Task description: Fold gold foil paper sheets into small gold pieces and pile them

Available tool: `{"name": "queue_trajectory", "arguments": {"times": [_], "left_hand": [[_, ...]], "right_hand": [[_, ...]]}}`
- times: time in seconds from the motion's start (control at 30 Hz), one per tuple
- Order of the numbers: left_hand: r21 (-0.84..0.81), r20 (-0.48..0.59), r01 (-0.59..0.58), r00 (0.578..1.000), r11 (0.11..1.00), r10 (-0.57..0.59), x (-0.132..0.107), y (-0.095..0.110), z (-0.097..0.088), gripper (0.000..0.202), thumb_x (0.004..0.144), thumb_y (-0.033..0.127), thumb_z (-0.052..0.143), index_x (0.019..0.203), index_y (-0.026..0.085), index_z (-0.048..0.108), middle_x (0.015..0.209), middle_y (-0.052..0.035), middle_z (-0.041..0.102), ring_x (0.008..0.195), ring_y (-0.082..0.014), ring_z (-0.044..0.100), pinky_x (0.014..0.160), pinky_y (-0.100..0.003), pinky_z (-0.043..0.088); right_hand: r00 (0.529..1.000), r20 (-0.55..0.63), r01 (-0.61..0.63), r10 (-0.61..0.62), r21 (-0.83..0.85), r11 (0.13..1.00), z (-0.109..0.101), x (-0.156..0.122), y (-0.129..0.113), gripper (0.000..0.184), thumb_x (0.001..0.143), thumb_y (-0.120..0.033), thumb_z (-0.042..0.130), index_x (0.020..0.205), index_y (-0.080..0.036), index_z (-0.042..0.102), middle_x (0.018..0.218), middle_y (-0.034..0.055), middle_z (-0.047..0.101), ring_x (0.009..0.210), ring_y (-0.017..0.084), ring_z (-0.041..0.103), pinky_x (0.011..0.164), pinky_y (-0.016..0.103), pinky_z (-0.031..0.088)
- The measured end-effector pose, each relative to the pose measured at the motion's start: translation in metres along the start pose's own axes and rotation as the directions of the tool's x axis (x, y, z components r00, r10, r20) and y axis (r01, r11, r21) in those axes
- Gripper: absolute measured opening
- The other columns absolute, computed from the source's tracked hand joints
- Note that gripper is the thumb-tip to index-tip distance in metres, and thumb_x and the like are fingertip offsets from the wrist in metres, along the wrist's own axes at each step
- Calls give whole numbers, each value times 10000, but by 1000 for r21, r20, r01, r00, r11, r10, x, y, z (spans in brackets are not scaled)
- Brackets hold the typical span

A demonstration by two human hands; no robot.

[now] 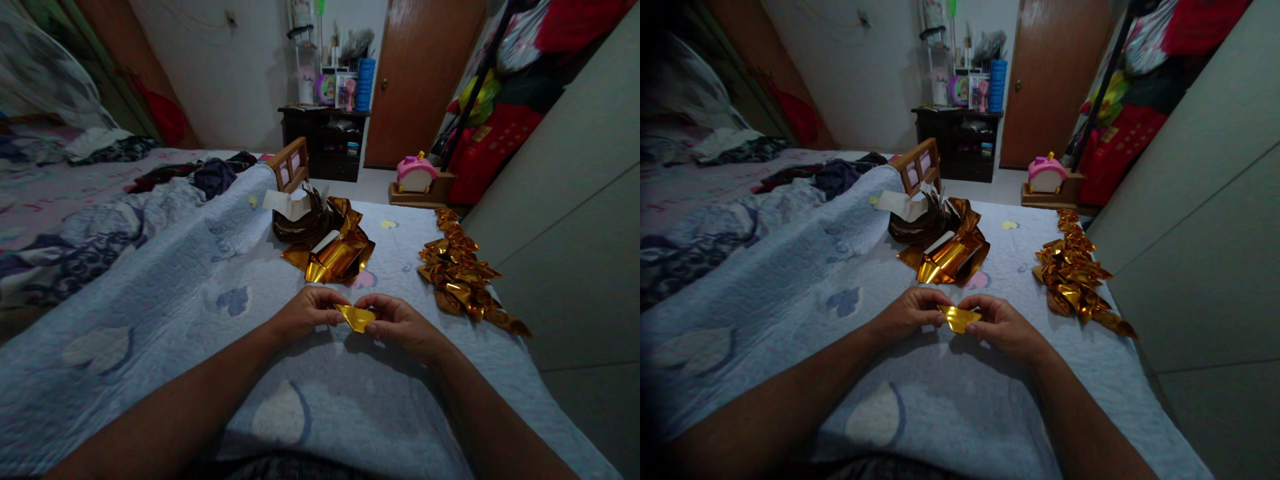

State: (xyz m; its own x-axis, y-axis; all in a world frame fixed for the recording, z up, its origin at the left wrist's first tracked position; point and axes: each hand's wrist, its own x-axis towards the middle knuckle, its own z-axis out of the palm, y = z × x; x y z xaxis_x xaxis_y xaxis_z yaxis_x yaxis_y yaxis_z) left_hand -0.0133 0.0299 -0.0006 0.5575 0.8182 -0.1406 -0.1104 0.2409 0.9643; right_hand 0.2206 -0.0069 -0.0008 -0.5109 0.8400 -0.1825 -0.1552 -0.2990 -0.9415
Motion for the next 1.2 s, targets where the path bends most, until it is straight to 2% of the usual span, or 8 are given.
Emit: {"name": "queue_trajectory", "arguments": {"times": [0.1, 0.37, 0.6, 0.87, 1.07, 1.2], "left_hand": [[-2, -10, -3, 1000, 1000, 3, 0, 2, -2, 332, 613, 297, 917, 889, 151, 805, 790, -49, 744, 629, -122, 606, 621, -244, 461], [-73, -18, 20, 1000, 997, -21, 1, -4, -4, 322, 579, 271, 933, 836, 144, 786, 757, -35, 726, 643, -125, 604, 628, -240, 462], [-116, 70, 77, 995, 990, -70, 0, -7, -7, 362, 555, 285, 958, 822, 134, 766, 771, -39, 727, 654, -125, 622, 639, -235, 470], [-121, 157, 59, 987, 991, -40, 0, -3, -4, 356, 556, 360, 966, 753, 146, 759, 854, -51, 717, 783, -162, 641, 723, -263, 486], [-137, 184, 43, 983, 990, -17, 0, -5, -5, 394, 574, 439, 958, 725, 136, 757, 862, -58, 699, 752, -148, 613, 699, -261, 460], [-135, 174, 42, 985, 990, -18, 0, -6, -5, 382, 600, 436, 945, 720, 130, 752, 853, -59, 695, 719, -138, 602, 680, -254, 454]], "right_hand": [[1000, 12, -14, 13, 52, 999, 1, -1, -2, 447, 717, -311, 872, 1116, -217, 695, 843, 0, 685, 599, 82, 533, 542, 211, 386], [999, -47, -14, 18, 69, 998, 3, -1, -5, 351, 678, -314, 883, 941, -195, 684, 726, -29, 619, 581, 83, 484, 535, 216, 346], [999, -18, -34, 36, 100, 994, 0, -1, 1, 340, 678, -280, 875, 932, -194, 666, 695, -32, 631, 570, 86, 489, 518, 202, 320], [996, 39, -86, 82, 100, 991, -2, -1, 3, 344, 667, -260, 883, 959, -193, 714, 732, -20, 648, 581, 86, 495, 531, 205, 335], [996, 53, -75, 70, 91, 993, -1, -1, 3, 309, 657, -282, 894, 891, -182, 720, 721, -21, 637, 585, 88, 492, 539, 211, 331], [996, 70, -59, 54, 80, 995, -2, 0, 4, 319, 659, -312, 907, 873, -176, 714, 738, -19, 625, 599, 89, 484, 552, 217, 330]]}}
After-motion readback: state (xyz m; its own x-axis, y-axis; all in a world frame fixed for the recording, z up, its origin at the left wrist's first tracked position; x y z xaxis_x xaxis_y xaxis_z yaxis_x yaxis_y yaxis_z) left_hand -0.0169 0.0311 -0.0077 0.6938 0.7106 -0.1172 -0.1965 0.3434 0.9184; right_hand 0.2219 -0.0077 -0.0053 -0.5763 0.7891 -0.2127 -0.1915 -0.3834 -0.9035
